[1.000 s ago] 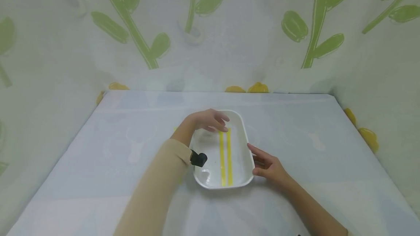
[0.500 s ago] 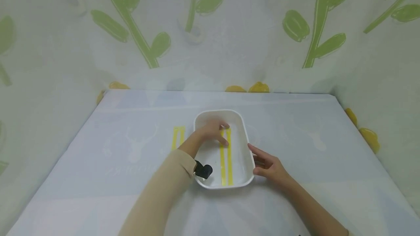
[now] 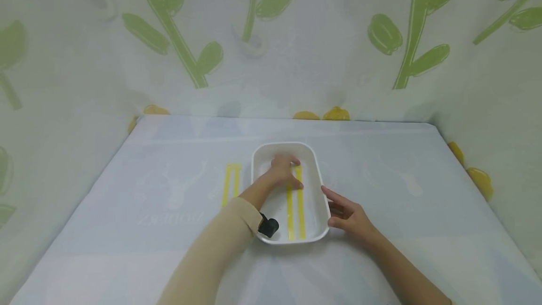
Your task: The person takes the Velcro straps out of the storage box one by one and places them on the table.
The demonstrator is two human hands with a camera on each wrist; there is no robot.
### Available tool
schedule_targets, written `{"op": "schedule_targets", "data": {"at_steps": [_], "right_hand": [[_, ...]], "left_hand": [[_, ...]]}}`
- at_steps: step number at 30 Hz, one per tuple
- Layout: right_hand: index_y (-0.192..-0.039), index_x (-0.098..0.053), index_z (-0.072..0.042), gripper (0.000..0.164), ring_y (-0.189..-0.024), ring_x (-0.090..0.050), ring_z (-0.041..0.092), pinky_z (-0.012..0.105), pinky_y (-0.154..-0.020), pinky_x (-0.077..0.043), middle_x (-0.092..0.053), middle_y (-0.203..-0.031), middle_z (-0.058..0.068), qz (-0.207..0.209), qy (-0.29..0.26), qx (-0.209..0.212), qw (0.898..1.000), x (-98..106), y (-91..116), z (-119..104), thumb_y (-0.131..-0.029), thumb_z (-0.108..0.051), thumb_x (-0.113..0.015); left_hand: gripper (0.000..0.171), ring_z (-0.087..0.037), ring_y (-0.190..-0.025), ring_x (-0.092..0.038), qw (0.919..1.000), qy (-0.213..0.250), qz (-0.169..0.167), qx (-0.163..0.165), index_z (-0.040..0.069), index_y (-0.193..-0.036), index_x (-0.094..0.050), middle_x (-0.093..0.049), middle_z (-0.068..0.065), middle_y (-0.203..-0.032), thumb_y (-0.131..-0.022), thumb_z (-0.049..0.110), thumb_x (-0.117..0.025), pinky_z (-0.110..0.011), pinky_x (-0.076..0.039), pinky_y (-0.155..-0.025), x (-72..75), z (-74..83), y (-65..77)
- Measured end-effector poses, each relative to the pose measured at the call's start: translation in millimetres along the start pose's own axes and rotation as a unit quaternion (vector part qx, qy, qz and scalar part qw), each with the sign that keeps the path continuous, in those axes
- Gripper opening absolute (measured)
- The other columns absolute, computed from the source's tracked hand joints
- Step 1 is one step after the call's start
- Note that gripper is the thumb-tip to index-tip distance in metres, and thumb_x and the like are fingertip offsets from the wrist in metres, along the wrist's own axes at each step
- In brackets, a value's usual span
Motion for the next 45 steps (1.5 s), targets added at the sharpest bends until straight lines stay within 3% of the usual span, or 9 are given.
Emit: {"op": "schedule_targets", "data": {"at_steps": [9, 19, 21, 24, 27, 33, 37, 40, 45], "right_hand": [[-0.142, -0.034, 0.004, 0.066, -0.109, -0.060, 0.008, 0.023, -0.086, -0.052, -0.048, -0.140, -0.014, 0.003, 0.012, 0.001, 1.000, 2, 1, -1, -0.086, -0.007, -0.067], [-0.143, -0.034, 0.003, 0.068, -0.109, -0.059, 0.007, 0.022, -0.086, -0.051, -0.046, -0.140, -0.017, 0.006, 0.032, -0.019, 0.999, 2, 3, 5, -0.085, -0.004, -0.068], [-0.143, -0.034, 0.004, 0.068, -0.109, -0.060, 0.007, 0.023, -0.086, -0.051, -0.047, -0.140, -0.017, 0.006, 0.029, -0.014, 0.999, 2, 2, 4, -0.085, -0.004, -0.068], [-0.143, -0.034, 0.004, 0.068, -0.109, -0.060, 0.007, 0.023, -0.085, -0.052, -0.046, -0.140, -0.017, 0.007, 0.031, -0.013, 0.999, 1, 1, 4, -0.085, -0.005, -0.068], [-0.142, -0.034, 0.004, 0.068, -0.108, -0.060, 0.006, 0.023, -0.084, -0.052, -0.045, -0.141, -0.019, 0.011, 0.040, -0.017, 0.999, 1, 1, 4, -0.085, -0.005, -0.069], [-0.142, -0.035, 0.003, 0.068, -0.108, -0.059, 0.005, 0.022, -0.084, -0.052, -0.045, -0.140, -0.021, 0.025, 0.054, -0.032, 0.998, 3, 1, 4, -0.084, -0.007, -0.070], [-0.142, -0.035, 0.004, 0.068, -0.108, -0.060, 0.006, 0.023, -0.085, -0.052, -0.046, -0.139, -0.021, 0.020, 0.041, -0.036, 0.998, 2, 1, 4, -0.084, -0.006, -0.069], [-0.142, -0.035, 0.004, 0.067, -0.107, -0.060, 0.007, 0.023, -0.085, -0.052, -0.047, -0.138, -0.021, 0.021, 0.038, -0.036, 0.998, 2, 2, 5, -0.084, -0.004, -0.069], [-0.143, -0.036, 0.001, 0.067, -0.108, -0.059, 0.005, 0.023, -0.084, -0.051, -0.046, -0.138, -0.023, 0.027, 0.055, -0.049, 0.997, 4, 3, 7, -0.084, -0.005, -0.069]], "left_hand": [[0.064, -0.031, -0.114, -0.040, 0.9989, 0.018, 0.032, 0.030, 0.011, -0.122, -0.059, -0.038, -0.018, -0.130, -0.065, 0.022, -0.087, -0.039, -0.039, -0.098, -4.6, 3.1, 1.6], [0.044, -0.027, -0.119, -0.034, 0.9990, -0.010, 0.043, -0.007, 0.015, -0.111, -0.068, -0.043, -0.012, -0.125, -0.071, 0.024, -0.083, -0.035, -0.035, -0.100, -7.5, 9.3, 1.7], [0.041, -0.026, -0.115, -0.040, 0.9987, 0.002, 0.046, -0.023, 0.012, -0.111, -0.068, -0.051, -0.012, -0.119, -0.073, 0.023, -0.081, -0.034, -0.037, -0.098, -5.4, 11.8, 1.2], [0.039, -0.022, -0.102, -0.050, 0.9966, 0.057, 0.047, -0.037, 0.007, -0.114, -0.066, -0.059, -0.010, -0.108, -0.079, 0.021, -0.076, -0.031, -0.044, -0.088, -1.7, 13.4, 0.4], [0.038, -0.020, -0.091, -0.055, 0.9908, 0.118, 0.048, -0.045, 0.004, -0.117, -0.063, -0.062, -0.008, -0.101, -0.084, 0.021, -0.072, -0.028, -0.048, -0.077, 1.9, 14.5, -0.7], [0.036, -0.019, -0.095, -0.058, 0.9783, 0.193, 0.054, -0.051, 0.008, -0.120, -0.060, -0.062, -0.009, -0.106, -0.090, 0.026, -0.065, -0.026, -0.049, -0.077, 8.0, 18.6, -2.7], [0.036, -0.023, -0.090, -0.064, 0.9597, 0.268, 0.058, -0.061, 0.006, -0.124, -0.057, -0.063, -0.015, -0.106, -0.090, 0.017, -0.064, -0.026, -0.054, -0.076, 11.7, 20.7, -4.6], [0.045, -0.026, -0.090, -0.066, 0.9413, 0.323, 0.055, -0.083, 0.004, -0.132, -0.051, -0.064, -0.018, -0.107, -0.090, 0.009, -0.064, -0.027, -0.056, -0.076, 14.1, 25.2, -5.2], [0.058, -0.023, -0.092, -0.066, 0.9318, 0.336, 0.052, -0.127, 0.012, -0.145, -0.039, -0.066, -0.014, -0.115, -0.091, 0.008, -0.062, -0.028, -0.056, -0.077, 19.7, 34.6, -2.0]]}}
Point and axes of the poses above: each hand's wrist, its own y-axis away from the middle knuckle, its own x-axis out of the back of the hand, z = x × y, the point moved 10 cm from there along -y, towards the middle knuckle
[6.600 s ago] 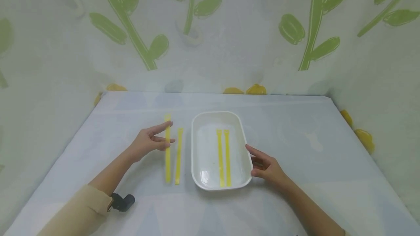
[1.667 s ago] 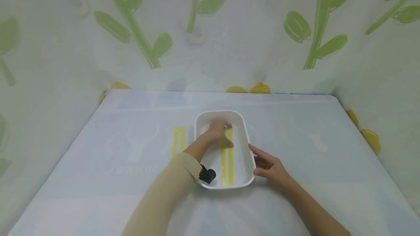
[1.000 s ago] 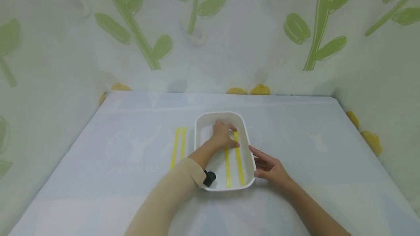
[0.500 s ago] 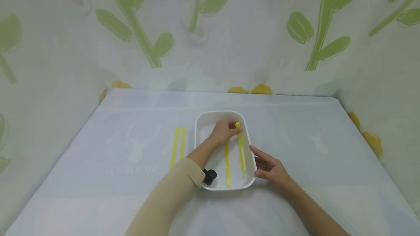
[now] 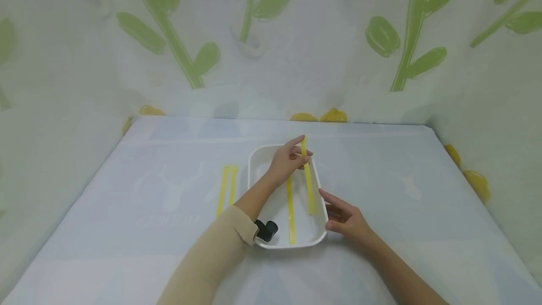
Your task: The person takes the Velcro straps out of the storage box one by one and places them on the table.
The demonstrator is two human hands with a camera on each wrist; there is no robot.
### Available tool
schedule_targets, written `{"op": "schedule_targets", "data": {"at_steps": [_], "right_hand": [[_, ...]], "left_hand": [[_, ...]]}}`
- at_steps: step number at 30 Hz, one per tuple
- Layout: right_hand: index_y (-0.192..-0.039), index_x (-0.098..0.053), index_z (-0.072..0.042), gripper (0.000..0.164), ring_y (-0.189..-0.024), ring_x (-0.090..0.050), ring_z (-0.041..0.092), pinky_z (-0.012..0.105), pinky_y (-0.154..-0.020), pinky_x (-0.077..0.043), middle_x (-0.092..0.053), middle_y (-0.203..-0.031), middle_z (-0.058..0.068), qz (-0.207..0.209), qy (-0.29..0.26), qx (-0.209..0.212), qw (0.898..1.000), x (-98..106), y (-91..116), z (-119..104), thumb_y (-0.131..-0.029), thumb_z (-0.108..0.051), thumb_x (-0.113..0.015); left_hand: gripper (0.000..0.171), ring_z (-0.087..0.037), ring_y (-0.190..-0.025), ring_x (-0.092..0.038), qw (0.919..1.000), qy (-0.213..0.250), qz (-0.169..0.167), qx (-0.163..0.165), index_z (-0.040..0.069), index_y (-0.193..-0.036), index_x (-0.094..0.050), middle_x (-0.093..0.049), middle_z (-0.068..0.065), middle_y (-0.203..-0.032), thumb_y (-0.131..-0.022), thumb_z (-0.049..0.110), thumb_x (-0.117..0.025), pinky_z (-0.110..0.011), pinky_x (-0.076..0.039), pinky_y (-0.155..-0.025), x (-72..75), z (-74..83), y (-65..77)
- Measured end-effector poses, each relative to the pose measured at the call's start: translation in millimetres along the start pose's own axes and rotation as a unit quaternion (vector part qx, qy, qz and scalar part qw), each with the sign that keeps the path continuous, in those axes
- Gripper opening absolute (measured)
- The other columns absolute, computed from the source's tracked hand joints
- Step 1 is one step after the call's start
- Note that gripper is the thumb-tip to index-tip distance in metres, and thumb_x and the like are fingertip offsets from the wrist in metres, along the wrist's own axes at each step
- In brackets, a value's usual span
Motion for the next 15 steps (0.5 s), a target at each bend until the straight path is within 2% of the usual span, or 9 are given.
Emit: {"op": "schedule_targets", "data": {"at_steps": [3, 6, 12, 15], "right_hand": [[-0.143, -0.036, 0.000, 0.068, -0.109, -0.059, 0.005, 0.024, -0.084, -0.052, -0.046, -0.137, -0.023, 0.003, 0.003, -0.007, 1.000, 0, 0, 0, -0.084, -0.005, -0.070], [-0.143, -0.036, 0.000, 0.069, -0.108, -0.059, 0.005, 0.024, -0.084, -0.052, -0.046, -0.137, -0.024, 0.003, 0.007, -0.012, 1.000, -1, 1, -1, -0.084, -0.005, -0.070], [-0.143, -0.037, -0.002, 0.069, -0.108, -0.059, 0.005, 0.024, -0.083, -0.052, -0.047, -0.136, -0.024, 0.004, 0.003, -0.018, 1.000, -1, 3, -2, -0.083, -0.005, -0.070], [-0.143, -0.036, -0.001, 0.069, -0.108, -0.059, 0.005, 0.024, -0.083, -0.052, -0.047, -0.136, -0.023, 0.001, -0.005, -0.014, 1.000, -1, 3, -3, -0.084, -0.004, -0.070]], "left_hand": [[0.057, -0.021, -0.093, -0.067, 0.9996, -0.004, -0.019, -0.021, 0.016, -0.146, -0.038, -0.064, -0.011, -0.121, -0.093, 0.010, -0.060, -0.029, -0.055, -0.079, -2.5, 7.3, 3.6], [0.056, -0.021, -0.097, -0.067, 0.9987, 0.011, -0.041, -0.027, 0.017, -0.146, -0.038, -0.059, -0.009, -0.130, -0.094, 0.010, -0.058, -0.030, -0.055, -0.080, -5.5, 11.5, 6.0], [0.065, -0.023, -0.110, -0.063, 0.9926, 0.111, -0.048, -0.013, 0.019, -0.147, -0.036, -0.045, -0.003, -0.145, -0.089, 0.003, -0.062, -0.035, -0.055, -0.082, 0.3, 14.5, 5.3], [0.070, -0.023, -0.113, -0.061, 0.9891, 0.140, -0.043, -0.006, 0.021, -0.146, -0.037, -0.042, 0.003, -0.147, -0.086, -0.001, -0.065, -0.036, -0.055, -0.080, 6.4, 16.3, 4.9]]}}
Point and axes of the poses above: each hand's wrist, its own y-axis away from the middle knuckle, its own x-axis out of the back of the hand, z = x × y, the point moved 10 cm from there along -y, towards the middle knuckle
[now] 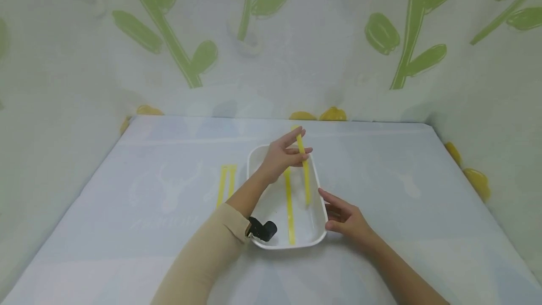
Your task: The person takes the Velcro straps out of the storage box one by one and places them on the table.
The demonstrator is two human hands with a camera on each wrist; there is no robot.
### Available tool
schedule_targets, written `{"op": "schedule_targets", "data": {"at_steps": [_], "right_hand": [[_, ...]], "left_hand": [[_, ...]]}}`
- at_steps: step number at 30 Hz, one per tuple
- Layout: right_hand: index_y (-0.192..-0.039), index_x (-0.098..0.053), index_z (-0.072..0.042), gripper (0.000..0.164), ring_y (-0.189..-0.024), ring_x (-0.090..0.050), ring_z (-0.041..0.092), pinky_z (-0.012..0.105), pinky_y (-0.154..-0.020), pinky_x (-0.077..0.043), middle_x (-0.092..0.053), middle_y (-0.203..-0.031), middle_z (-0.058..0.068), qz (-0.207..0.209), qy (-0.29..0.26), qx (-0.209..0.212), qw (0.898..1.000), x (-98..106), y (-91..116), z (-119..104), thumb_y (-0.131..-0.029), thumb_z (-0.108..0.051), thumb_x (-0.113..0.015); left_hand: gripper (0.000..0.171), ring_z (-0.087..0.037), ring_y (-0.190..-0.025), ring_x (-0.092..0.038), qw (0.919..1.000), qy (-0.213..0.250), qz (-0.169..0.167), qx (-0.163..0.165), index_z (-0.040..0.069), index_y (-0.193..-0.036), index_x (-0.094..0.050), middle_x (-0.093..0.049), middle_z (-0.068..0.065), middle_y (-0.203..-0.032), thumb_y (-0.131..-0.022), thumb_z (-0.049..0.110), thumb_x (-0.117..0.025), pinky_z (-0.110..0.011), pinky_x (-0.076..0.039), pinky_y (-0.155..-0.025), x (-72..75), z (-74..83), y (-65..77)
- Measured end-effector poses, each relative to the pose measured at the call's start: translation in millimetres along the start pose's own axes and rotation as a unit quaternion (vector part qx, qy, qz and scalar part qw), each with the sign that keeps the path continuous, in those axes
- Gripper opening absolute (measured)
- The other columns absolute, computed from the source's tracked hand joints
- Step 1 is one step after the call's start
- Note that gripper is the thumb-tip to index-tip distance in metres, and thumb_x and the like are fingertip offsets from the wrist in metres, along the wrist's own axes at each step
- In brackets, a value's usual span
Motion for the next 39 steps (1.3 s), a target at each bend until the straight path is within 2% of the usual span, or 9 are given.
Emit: {"op": "schedule_targets", "data": {"at_steps": [6, 11, 19, 25, 33, 36, 39], "right_hand": [[-0.144, -0.035, 0.000, 0.069, -0.109, -0.060, 0.008, 0.025, -0.084, -0.052, -0.049, -0.135, -0.021, -0.005, -0.014, 0.002, 1.000, -1, 0, 0, -0.084, -0.003, -0.069], [-0.144, -0.036, -0.002, 0.069, -0.109, -0.060, 0.008, 0.025, -0.084, -0.052, -0.050, -0.135, -0.021, -0.002, -0.012, -0.003, 1.000, 0, 1, 2, -0.084, -0.004, -0.069], [-0.143, -0.035, 0.001, 0.068, -0.108, -0.060, 0.010, 0.025, -0.084, -0.053, -0.053, -0.135, -0.014, -0.012, -0.034, 0.024, 0.999, -1, 2, -3, -0.085, -0.007, -0.069], [-0.143, -0.035, 0.000, 0.069, -0.108, -0.061, 0.010, 0.026, -0.084, -0.053, -0.054, -0.132, -0.014, -0.011, -0.018, 0.021, 1.000, -2, 1, -4, -0.084, -0.006, -0.070], [-0.143, -0.036, -0.002, 0.069, -0.108, -0.061, 0.012, 0.026, -0.083, -0.053, -0.054, -0.135, 0.007, -0.002, -0.015, 0.016, 1.000, -1, 3, -4, -0.083, -0.004, -0.070], [-0.143, -0.036, -0.001, 0.070, -0.108, -0.061, 0.012, 0.026, -0.084, -0.053, -0.053, -0.136, 0.005, -0.004, -0.018, 0.020, 1.000, -1, 2, -5, -0.083, -0.004, -0.070], [-0.143, -0.035, 0.001, 0.070, -0.109, -0.061, 0.011, 0.026, -0.084, -0.053, -0.053, -0.137, -0.005, -0.007, -0.026, 0.023, 0.999, -2, 1, -5, -0.083, -0.005, -0.070]], "left_hand": [[0.075, -0.024, -0.110, -0.063, 0.9998, -0.001, -0.022, 0.001, 0.022, -0.147, -0.035, -0.039, 0.005, -0.149, -0.084, -0.002, -0.066, -0.036, -0.055, -0.080, 0.1, 12.2, 1.6], [0.077, -0.022, -0.107, -0.064, 0.9980, -0.042, -0.048, 0.001, 0.022, -0.148, -0.032, -0.036, 0.005, -0.151, -0.084, 0.002, -0.069, -0.036, -0.055, -0.081, -1.2, 25.4, 5.5], [0.077, -0.019, -0.107, -0.065, 0.9911, -0.105, -0.080, 0.013, 0.023, -0.149, -0.030, -0.033, 0.008, -0.152, -0.085, 0.010, -0.070, -0.035, -0.055, -0.082, 2.1, 42.1, 13.7], [0.078, -0.019, -0.107, -0.064, 0.9893, -0.117, -0.086, 0.018, 0.030, -0.148, -0.031, -0.032, 0.011, -0.152, -0.084, 0.011, -0.071, -0.037, -0.054, -0.084, 19.2, 50.8, 20.0], [0.080, -0.019, -0.106, -0.065, 0.9851, -0.136, -0.103, 0.021, 0.031, -0.148, -0.031, -0.028, 0.011, -0.154, -0.082, 0.011, -0.072, -0.039, -0.054, -0.083, 41.3, 63.1, 32.7], [0.082, -0.019, -0.105, -0.065, 0.9838, -0.146, -0.102, 0.016, 0.028, -0.149, -0.028, -0.027, 0.007, -0.155, -0.082, 0.011, -0.072, -0.040, -0.055, -0.081, 51.7, 65.2, 40.4], [0.083, -0.019, -0.103, -0.066, 0.9832, -0.157, -0.090, 0.023, 0.026, -0.150, -0.027, -0.027, 0.006, -0.155, -0.082, 0.012, -0.073, -0.039, -0.056, -0.080, 65.4, 63.1, 49.3]]}}
Point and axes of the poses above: each hand's wrist, its own y-axis away from the middle knuckle, its own x-axis out of the back of the hand, z = x × y, the point moved 10 cm from there along -y, towards the middle knuckle
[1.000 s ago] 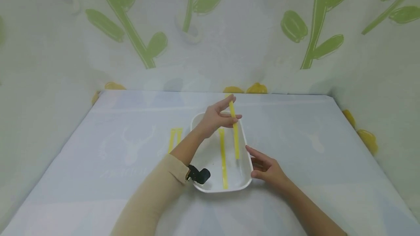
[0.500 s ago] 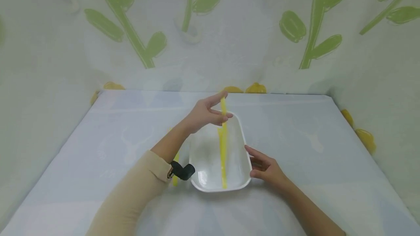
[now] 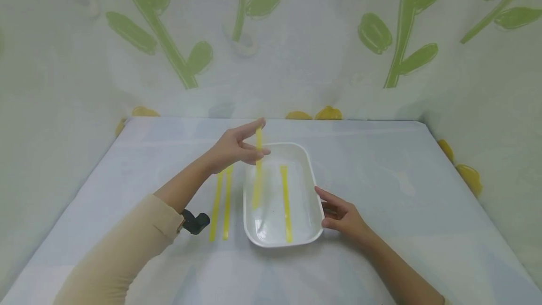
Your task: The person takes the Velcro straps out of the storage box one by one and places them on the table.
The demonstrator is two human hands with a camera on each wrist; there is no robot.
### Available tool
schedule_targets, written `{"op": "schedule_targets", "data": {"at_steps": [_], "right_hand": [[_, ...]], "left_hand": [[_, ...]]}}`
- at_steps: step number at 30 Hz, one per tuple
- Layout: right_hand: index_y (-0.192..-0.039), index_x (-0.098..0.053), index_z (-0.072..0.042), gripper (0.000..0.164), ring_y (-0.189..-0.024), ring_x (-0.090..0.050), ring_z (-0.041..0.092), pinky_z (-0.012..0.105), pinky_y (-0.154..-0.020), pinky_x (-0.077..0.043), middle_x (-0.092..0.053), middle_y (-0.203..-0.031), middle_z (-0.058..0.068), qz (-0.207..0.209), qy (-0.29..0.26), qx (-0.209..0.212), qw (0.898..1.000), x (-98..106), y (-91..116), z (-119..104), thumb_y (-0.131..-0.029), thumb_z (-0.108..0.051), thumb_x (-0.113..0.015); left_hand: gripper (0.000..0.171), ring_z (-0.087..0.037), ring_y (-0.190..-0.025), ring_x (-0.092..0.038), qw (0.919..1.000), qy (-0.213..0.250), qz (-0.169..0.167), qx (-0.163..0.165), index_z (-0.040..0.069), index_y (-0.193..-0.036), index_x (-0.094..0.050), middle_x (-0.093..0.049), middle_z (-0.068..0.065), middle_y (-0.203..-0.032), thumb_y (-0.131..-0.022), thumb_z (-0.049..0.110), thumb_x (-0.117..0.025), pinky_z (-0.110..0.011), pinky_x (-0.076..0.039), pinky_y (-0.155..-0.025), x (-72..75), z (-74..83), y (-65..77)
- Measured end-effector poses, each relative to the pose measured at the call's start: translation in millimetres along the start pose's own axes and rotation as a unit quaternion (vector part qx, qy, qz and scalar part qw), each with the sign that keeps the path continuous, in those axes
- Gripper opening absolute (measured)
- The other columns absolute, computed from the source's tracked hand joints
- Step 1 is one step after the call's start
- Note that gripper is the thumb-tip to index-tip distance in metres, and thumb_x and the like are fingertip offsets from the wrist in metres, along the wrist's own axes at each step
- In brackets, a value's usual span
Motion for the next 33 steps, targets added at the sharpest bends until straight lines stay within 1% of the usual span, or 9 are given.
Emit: {"op": "schedule_targets", "data": {"at_steps": [4, 7, 11, 13, 16, 20, 25, 29, 33], "right_hand": [[-0.143, -0.035, 0.001, 0.070, -0.110, -0.060, 0.010, 0.026, -0.084, -0.052, -0.051, -0.137, -0.013, -0.003, -0.005, 0.002, 1.000, -1, -1, 0, -0.083, -0.005, -0.070], [-0.143, -0.035, 0.001, 0.070, -0.110, -0.060, 0.009, 0.025, -0.084, -0.052, -0.050, -0.138, -0.014, 0.000, 0.001, 0.000, 1.000, -1, -2, 0, -0.083, -0.006, -0.070], [-0.143, -0.036, 0.001, 0.070, -0.109, -0.060, 0.008, 0.025, -0.085, -0.052, -0.049, -0.138, -0.015, 0.005, 0.008, -0.008, 1.000, 0, -3, 1, -0.083, -0.006, -0.071], [-0.143, -0.036, 0.000, 0.070, -0.110, -0.060, 0.008, 0.025, -0.085, -0.052, -0.049, -0.139, -0.013, 0.008, 0.009, -0.012, 1.000, 1, -3, 2, -0.083, -0.007, -0.071], [-0.144, -0.036, -0.001, 0.069, -0.108, -0.061, 0.010, 0.026, -0.085, -0.052, -0.052, -0.137, -0.006, 0.008, 0.007, -0.013, 1.000, 2, -2, 3, -0.084, -0.006, -0.070], [-0.144, -0.035, -0.002, 0.068, -0.108, -0.061, 0.012, 0.026, -0.086, -0.052, -0.054, -0.134, 0.001, 0.006, 0.001, -0.015, 1.000, 2, 0, 4, -0.085, -0.006, -0.069], [-0.144, -0.035, -0.001, 0.069, -0.109, -0.061, 0.012, 0.026, -0.085, -0.052, -0.054, -0.135, 0.004, 0.005, -0.006, -0.013, 1.000, 2, 0, 3, -0.085, -0.006, -0.069], [-0.144, -0.035, -0.001, 0.070, -0.109, -0.061, 0.011, 0.026, -0.085, -0.052, -0.054, -0.135, -0.002, 0.005, -0.009, -0.016, 1.000, 1, 0, 4, -0.084, -0.008, -0.070], [-0.144, -0.035, -0.001, 0.070, -0.109, -0.060, 0.010, 0.026, -0.085, -0.052, -0.052, -0.136, -0.010, 0.004, -0.011, -0.016, 1.000, 0, 0, 4, -0.084, -0.008, -0.070]], "left_hand": [[0.082, -0.019, -0.103, -0.066, 0.9997, 0.002, 0.013, 0.023, 0.027, -0.149, -0.029, -0.027, 0.009, -0.154, -0.082, 0.012, -0.073, -0.038, -0.055, -0.080, 13.9, -11.0, 16.8], [0.083, -0.019, -0.104, -0.066, 0.9992, 0.006, 0.014, 0.036, 0.027, -0.149, -0.028, -0.026, 0.009, -0.155, -0.082, 0.009, -0.072, -0.038, -0.055, -0.080, 21.5, -18.7, 30.3], [0.083, -0.020, -0.104, -0.066, 0.9984, -0.011, 0.013, 0.054, 0.025, -0.150, -0.026, -0.025, 0.006, -0.155, -0.082, 0.009, -0.072, -0.036, -0.056, -0.078, 29.5, -28.9, 49.1], [0.083, -0.022, -0.103, -0.066, 0.9977, -0.020, 0.014, 0.063, 0.025, -0.150, -0.027, -0.025, 0.005, -0.155, -0.082, 0.010, -0.072, -0.036, -0.056, -0.077, 33.4, -34.7, 58.1], [0.082, -0.022, -0.104, -0.066, 0.9966, -0.028, 0.018, 0.075, 0.025, -0.150, -0.027, -0.025, 0.002, -0.156, -0.083, 0.010, -0.072, -0.036, -0.056, -0.077, 38.6, -44.4, 70.2], [0.084, -0.014, -0.102, -0.066, 0.9945, -0.039, 0.029, 0.093, 0.023, -0.151, -0.026, -0.023, -0.003, -0.157, -0.082, 0.012, -0.073, -0.034, -0.056, -0.077, 46.2, -60.8, 84.4], [0.086, -0.015, -0.105, -0.065, 0.9916, -0.050, 0.039, 0.113, 0.019, -0.151, -0.023, -0.019, -0.008, -0.157, -0.082, 0.011, -0.072, -0.032, -0.056, -0.077, 53.0, -83.5, 100.4], [0.089, -0.020, -0.112, -0.062, 0.9846, -0.086, 0.045, 0.146, 0.019, -0.152, -0.021, -0.025, -0.006, -0.156, -0.081, 0.018, -0.075, -0.030, -0.055, -0.078, 57.1, -101.7, 109.6], [0.091, -0.025, -0.118, -0.058, 0.9743, -0.132, 0.053, 0.175, 0.022, -0.152, -0.021, -0.029, -0.005, -0.154, -0.079, 0.025, -0.076, -0.035, -0.053, -0.086, 62.3, -114.3, 114.5]]}}
Point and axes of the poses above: each hand's wrist, its own y-axis away from the middle knuckle, its own x-axis out of the back of the hand, z = x × y, the point moved 10 cm from there along -y, towards the middle knuckle
